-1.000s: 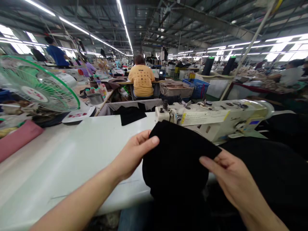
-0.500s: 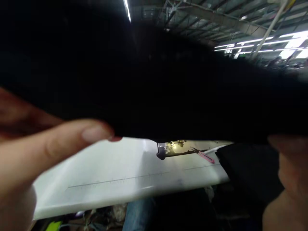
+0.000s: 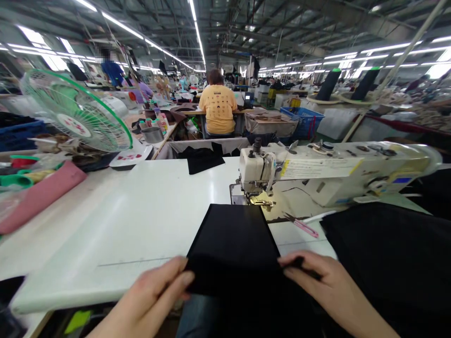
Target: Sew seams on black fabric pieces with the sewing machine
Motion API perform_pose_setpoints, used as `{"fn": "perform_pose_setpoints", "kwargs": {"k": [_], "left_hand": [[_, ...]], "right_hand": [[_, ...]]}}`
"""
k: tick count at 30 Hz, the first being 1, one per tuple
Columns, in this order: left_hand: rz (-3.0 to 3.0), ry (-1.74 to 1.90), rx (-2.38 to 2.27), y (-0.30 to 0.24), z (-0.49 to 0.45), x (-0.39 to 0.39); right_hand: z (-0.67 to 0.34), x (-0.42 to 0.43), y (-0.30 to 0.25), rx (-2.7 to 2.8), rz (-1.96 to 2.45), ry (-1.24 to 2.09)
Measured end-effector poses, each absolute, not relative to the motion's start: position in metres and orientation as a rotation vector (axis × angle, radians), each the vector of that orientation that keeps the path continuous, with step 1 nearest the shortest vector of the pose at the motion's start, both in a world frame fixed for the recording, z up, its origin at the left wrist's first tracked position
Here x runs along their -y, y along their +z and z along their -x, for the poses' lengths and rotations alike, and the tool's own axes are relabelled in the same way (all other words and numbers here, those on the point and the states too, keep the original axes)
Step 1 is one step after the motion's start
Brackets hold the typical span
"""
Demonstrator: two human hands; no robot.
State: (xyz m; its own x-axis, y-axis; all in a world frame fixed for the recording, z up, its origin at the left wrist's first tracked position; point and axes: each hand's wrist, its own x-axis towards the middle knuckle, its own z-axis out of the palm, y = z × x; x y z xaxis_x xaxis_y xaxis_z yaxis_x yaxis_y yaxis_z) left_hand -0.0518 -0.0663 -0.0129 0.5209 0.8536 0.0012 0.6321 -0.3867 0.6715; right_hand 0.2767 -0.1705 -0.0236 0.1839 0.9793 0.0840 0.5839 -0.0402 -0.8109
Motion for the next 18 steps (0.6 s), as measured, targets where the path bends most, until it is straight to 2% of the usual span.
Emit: {"fn": "perform_pose_setpoints", "kwargs": {"k": [3, 8, 14, 18], "left_hand": [[-2.183, 0.426, -1.341, -0.009, 0.01, 0.017], [-2.427, 0.327, -1.5, -0.039, -0.035, -0.048], [-2.332, 0.308, -1.374, -0.054, -0.043, -0.075], [-2.256, 0.466, -1.348, -0.051, -0.042, -0.058]], "right_hand": [[-0.276, 0.12, -0.05, 1.435, 1.839, 0.429], [-0.276, 0.056, -0.084, 1.383, 1.903, 0.238], [-0.277, 0.042, -0.099, 1.336, 1.899, 0.253], [-0.278, 0.048, -0.096, 1.293, 1.782, 0.319]]}}
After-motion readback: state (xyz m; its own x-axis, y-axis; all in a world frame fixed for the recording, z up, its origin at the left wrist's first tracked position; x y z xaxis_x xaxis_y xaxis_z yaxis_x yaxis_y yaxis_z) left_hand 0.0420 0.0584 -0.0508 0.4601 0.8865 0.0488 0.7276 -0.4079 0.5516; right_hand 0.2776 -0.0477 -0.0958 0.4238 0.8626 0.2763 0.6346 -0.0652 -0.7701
